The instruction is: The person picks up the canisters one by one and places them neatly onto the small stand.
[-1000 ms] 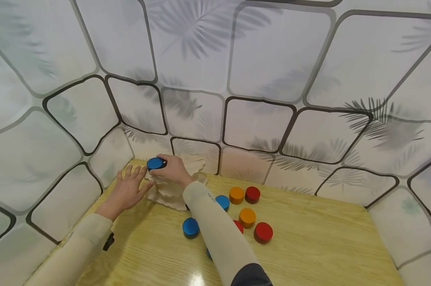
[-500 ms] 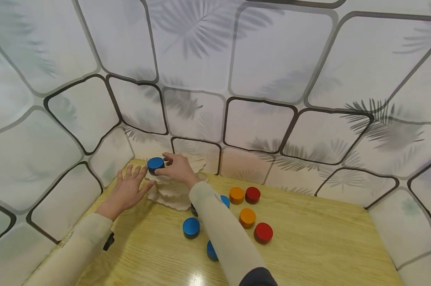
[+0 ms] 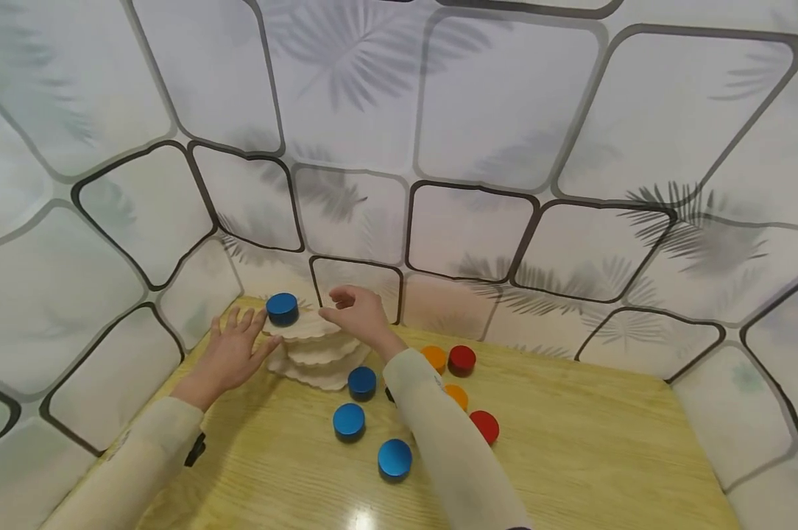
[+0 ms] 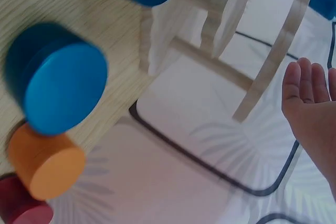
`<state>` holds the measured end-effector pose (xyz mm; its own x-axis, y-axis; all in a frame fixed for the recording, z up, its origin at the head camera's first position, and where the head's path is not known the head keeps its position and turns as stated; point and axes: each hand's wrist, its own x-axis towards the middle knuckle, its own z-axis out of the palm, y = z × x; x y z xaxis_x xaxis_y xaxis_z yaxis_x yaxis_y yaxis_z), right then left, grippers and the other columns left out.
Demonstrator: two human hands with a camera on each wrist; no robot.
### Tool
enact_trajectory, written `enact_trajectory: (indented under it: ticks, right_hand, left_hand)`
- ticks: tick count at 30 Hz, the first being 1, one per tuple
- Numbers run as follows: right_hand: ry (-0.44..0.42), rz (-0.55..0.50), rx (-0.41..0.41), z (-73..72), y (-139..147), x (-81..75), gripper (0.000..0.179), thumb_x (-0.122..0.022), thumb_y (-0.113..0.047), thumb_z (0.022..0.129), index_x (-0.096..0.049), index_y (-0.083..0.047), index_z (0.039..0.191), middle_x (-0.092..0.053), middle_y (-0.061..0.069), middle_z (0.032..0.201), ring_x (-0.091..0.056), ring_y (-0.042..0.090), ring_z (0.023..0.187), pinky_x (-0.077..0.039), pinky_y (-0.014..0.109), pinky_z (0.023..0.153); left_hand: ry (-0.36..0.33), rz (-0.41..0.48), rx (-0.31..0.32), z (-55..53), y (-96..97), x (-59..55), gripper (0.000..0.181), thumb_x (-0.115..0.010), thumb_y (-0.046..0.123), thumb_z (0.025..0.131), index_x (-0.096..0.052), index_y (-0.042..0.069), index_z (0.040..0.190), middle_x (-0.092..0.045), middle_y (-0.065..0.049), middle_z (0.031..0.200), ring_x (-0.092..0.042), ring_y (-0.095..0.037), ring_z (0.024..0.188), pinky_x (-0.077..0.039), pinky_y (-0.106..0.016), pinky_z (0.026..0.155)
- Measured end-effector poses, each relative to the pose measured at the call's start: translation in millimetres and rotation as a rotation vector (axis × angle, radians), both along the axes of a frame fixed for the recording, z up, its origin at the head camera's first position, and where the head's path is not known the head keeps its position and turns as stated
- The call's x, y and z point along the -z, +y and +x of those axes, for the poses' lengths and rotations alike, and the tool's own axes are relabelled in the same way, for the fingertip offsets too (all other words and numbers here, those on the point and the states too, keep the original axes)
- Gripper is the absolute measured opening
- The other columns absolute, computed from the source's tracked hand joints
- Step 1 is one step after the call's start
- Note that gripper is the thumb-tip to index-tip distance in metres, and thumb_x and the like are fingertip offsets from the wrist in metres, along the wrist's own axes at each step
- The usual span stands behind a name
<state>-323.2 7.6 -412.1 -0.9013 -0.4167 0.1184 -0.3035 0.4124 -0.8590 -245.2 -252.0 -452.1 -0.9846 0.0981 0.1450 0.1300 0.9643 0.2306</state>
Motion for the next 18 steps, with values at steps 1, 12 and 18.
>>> enact_trajectory:
  ticks: [1,12,18]
  right_hand:
    - [0.005,-0.007,0.001,1.3,4.2,-0.2,0.048,-0.078,-0.036,0.097,-0.069,-0.014,0.139,-0.070,0.011,0.136,-0.067,0.026,0.121,-0.058,0.043,0.099]
    - [0.038,-0.027,0.039,14.1,45.5,1.8,0.046,-0.078,-0.035,0.096,-0.070,-0.012,0.135,-0.073,0.007,0.130,-0.069,0.024,0.116,-0.059,0.043,0.097]
    - [0.006,-0.054,0.064,21.0,70.6,7.8,0.046,-0.078,-0.027,0.097,-0.068,-0.007,0.138,-0.072,0.012,0.134,-0.068,0.027,0.120,-0.056,0.044,0.104]
  left_hand:
    - [-0.002,0.002,0.000,0.2,-0.1,0.2,0.077,-0.043,0.053,0.112,-0.032,-0.004,0.163,-0.032,-0.038,0.164,-0.016,-0.061,0.156,-0.012,-0.082,0.120]
    - [0.009,-0.002,0.009,2.1,0.0,0.7,0.077,-0.042,0.053,0.112,-0.032,-0.004,0.163,-0.033,-0.038,0.163,-0.016,-0.061,0.155,-0.013,-0.082,0.119]
    - [-0.005,0.008,0.015,1.3,1.0,0.5,0.078,-0.040,0.054,0.112,-0.030,-0.004,0.164,-0.031,-0.038,0.164,-0.014,-0.061,0.156,-0.010,-0.082,0.120]
